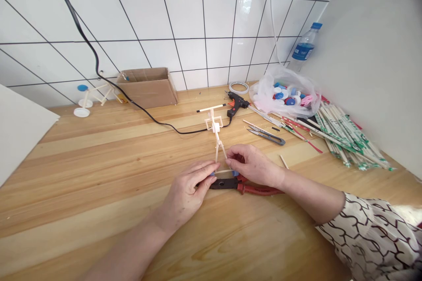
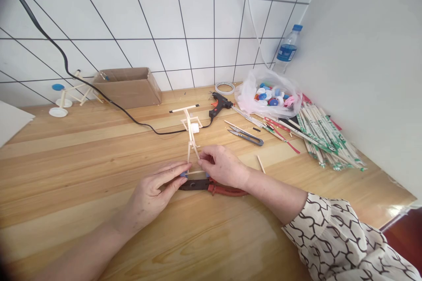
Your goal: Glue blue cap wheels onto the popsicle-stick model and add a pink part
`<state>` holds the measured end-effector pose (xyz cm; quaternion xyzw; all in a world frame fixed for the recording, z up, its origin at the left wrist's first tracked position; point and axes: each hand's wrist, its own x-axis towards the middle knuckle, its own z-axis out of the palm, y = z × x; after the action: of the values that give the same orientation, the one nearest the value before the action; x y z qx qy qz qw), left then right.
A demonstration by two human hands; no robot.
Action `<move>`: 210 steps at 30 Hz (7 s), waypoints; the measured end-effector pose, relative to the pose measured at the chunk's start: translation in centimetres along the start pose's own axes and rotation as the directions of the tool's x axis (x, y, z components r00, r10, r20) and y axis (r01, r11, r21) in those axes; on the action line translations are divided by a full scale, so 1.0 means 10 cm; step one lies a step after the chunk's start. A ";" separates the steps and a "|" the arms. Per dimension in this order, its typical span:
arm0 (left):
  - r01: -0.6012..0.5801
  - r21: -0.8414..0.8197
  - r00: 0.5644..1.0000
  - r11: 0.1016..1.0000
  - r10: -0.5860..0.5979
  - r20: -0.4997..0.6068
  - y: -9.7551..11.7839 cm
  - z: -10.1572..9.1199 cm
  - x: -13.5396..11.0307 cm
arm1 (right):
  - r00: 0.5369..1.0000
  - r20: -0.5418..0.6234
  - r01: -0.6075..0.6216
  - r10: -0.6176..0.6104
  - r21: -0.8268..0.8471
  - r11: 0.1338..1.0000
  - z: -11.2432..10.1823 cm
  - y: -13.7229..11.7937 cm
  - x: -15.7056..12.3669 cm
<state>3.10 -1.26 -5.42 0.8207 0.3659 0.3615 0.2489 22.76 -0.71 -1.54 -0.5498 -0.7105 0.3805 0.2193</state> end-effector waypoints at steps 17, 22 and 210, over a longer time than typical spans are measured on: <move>-0.032 0.000 0.999 0.999 0.032 -0.012 -0.01 0.01 0.00 | 0.999 -0.008 -0.035 0.035 -0.040 0.999 -0.04 -0.05 -0.02; -0.034 0.010 0.999 0.999 0.035 -0.017 0.01 0.00 0.02 | 0.999 -0.036 -0.031 0.029 -0.056 0.998 -0.09 -0.07 -0.01; -0.003 -0.049 1.000 0.999 0.003 -0.002 0.01 -0.02 0.01 | 0.996 0.094 -0.010 0.002 0.089 0.996 -0.11 -0.02 0.09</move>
<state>3.08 -1.19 -5.21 0.8145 0.3560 0.3715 0.2682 23.15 0.40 -0.84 -0.5232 -0.7006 0.4379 0.2090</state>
